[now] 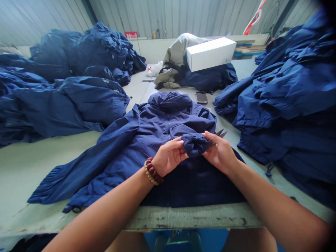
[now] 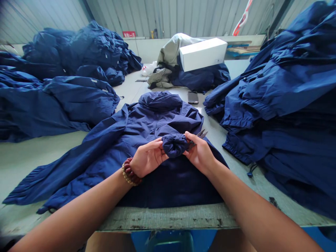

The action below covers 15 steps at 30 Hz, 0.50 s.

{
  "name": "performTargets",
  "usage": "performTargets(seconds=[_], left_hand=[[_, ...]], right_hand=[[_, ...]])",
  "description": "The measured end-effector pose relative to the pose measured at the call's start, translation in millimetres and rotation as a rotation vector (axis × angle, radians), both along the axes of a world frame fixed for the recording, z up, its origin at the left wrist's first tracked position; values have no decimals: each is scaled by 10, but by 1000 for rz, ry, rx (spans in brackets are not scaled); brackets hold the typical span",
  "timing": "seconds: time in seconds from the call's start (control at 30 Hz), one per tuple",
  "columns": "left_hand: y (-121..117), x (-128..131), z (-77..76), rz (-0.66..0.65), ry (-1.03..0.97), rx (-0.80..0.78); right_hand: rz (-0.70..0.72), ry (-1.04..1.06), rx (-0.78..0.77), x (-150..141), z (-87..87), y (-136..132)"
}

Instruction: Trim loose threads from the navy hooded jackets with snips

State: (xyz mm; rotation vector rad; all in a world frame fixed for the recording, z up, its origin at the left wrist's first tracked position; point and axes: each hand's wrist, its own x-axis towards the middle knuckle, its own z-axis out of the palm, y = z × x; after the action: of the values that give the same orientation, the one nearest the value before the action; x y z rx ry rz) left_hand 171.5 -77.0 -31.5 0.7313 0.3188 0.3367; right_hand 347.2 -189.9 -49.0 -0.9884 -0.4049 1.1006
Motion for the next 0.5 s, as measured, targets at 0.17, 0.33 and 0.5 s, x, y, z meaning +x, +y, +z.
performTargets(seconds=[0.17, 0.33, 0.5], left_hand=[[1, 26, -20, 72, 19, 159], [9, 52, -75, 242, 149, 327], [12, 73, -88, 459, 350, 636]], right_hand=[[-48, -57, 2, -2, 4, -8], [-100, -453, -41, -23, -22, -18], [-357, -974, -123, -24, -59, -27]])
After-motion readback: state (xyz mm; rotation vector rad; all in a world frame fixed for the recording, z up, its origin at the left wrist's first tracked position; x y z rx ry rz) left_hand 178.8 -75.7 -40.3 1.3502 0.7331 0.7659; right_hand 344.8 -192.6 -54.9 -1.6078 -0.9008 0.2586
